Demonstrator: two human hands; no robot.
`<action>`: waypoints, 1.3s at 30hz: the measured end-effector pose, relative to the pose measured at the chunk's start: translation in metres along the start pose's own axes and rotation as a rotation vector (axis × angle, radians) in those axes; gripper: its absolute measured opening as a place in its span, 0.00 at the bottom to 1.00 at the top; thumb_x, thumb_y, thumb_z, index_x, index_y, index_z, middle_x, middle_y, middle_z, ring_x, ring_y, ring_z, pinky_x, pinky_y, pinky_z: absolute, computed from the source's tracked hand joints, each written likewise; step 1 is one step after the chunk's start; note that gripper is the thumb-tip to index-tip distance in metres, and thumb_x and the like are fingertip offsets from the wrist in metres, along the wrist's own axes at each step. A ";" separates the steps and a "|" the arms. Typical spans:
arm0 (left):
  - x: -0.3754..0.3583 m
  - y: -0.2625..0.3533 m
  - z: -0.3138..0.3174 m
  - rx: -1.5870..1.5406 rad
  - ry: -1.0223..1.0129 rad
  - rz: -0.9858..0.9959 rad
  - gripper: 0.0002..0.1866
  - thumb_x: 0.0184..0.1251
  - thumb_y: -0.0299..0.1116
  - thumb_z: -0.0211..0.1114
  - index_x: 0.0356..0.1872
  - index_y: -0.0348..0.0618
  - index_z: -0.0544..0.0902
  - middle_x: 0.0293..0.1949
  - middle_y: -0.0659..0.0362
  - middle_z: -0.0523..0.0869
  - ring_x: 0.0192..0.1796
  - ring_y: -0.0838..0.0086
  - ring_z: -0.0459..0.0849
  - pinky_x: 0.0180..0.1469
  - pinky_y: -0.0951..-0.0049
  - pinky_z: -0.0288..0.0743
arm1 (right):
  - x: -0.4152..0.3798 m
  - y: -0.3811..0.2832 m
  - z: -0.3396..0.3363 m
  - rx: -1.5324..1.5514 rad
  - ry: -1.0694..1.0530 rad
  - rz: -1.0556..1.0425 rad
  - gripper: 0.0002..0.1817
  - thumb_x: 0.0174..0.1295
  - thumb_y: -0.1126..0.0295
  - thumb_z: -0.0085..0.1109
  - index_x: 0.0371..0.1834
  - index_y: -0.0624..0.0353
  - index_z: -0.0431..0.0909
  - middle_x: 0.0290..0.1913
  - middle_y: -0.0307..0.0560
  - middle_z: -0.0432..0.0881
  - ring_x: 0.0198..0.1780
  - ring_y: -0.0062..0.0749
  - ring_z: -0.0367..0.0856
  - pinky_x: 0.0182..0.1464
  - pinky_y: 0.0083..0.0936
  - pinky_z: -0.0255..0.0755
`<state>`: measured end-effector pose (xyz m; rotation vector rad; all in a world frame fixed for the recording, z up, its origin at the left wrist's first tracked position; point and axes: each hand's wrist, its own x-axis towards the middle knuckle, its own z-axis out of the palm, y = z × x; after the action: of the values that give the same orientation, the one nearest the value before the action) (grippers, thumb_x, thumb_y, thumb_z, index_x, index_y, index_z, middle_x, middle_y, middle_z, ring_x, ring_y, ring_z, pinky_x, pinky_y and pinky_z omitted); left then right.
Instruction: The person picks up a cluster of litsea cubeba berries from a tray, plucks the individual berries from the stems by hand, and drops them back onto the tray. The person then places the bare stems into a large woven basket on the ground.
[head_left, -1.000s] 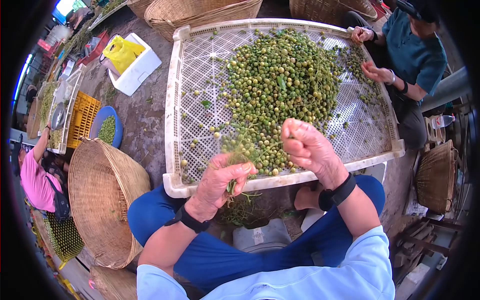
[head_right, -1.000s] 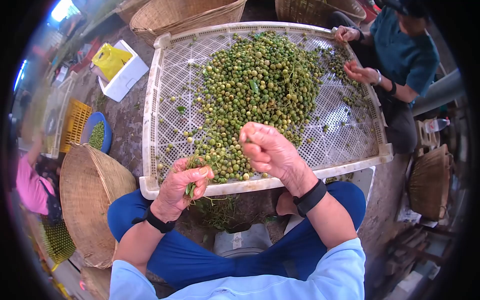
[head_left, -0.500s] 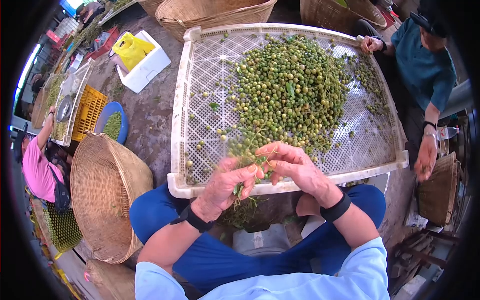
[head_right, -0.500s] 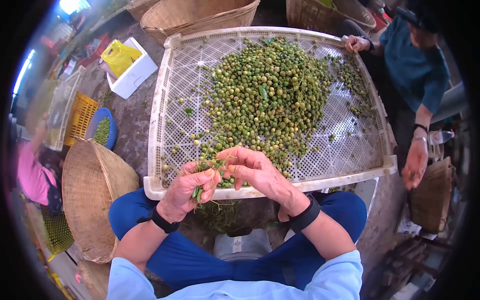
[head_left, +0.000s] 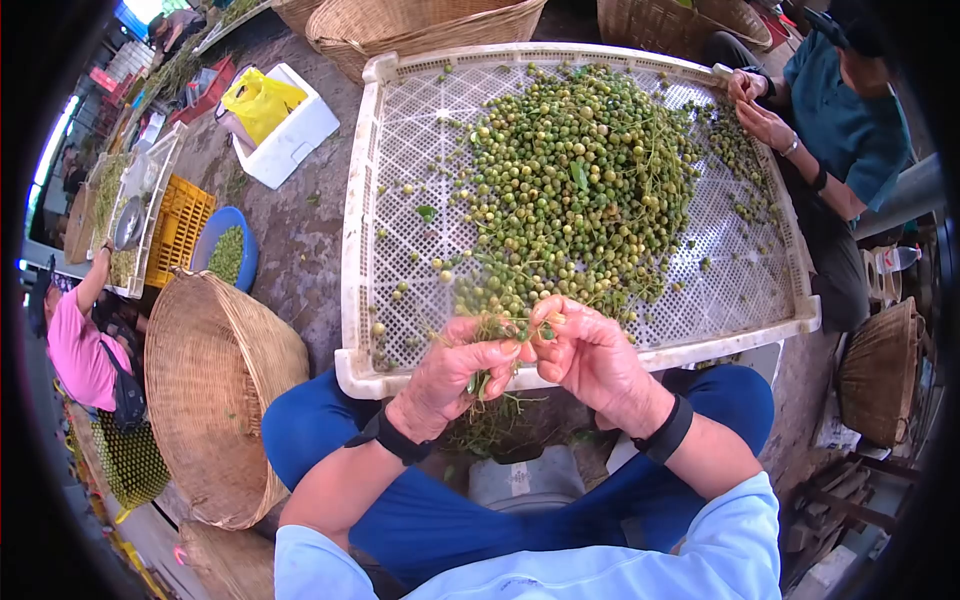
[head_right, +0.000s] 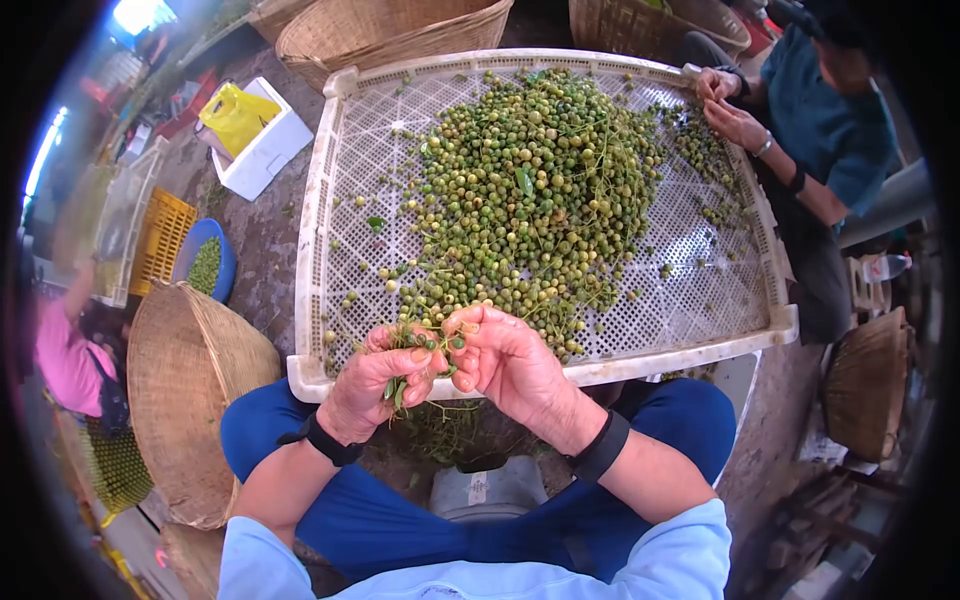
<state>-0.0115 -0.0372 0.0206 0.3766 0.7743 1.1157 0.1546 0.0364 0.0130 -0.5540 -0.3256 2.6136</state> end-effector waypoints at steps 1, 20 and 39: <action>0.000 0.000 0.001 0.002 -0.002 -0.003 0.09 0.57 0.28 0.60 0.35 0.32 0.78 0.27 0.58 0.80 0.18 0.83 0.72 0.18 0.85 0.66 | 0.000 0.002 -0.001 0.030 0.005 -0.001 0.07 0.61 0.73 0.48 0.39 0.64 0.71 0.24 0.40 0.74 0.24 0.20 0.74 0.26 0.20 0.72; 0.001 -0.002 0.004 0.045 0.115 0.071 0.09 0.59 0.31 0.60 0.31 0.33 0.79 0.18 0.63 0.76 0.16 0.83 0.70 0.18 0.85 0.64 | -0.005 -0.001 0.009 -0.267 0.160 0.110 0.09 0.65 0.62 0.46 0.32 0.54 0.70 0.20 0.33 0.71 0.15 0.10 0.61 0.11 0.08 0.50; 0.003 -0.017 0.018 0.849 0.237 0.388 0.11 0.54 0.25 0.64 0.39 0.38 0.78 0.29 0.63 0.83 0.30 0.85 0.76 0.34 0.82 0.72 | -0.002 0.015 0.011 -0.432 0.303 -0.101 0.31 0.60 0.61 0.56 0.62 0.53 0.51 0.28 0.35 0.75 0.15 0.10 0.61 0.13 0.10 0.54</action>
<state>0.0135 -0.0392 0.0212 1.1588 1.4206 1.1547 0.1457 0.0210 0.0182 -1.0332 -0.8007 2.3196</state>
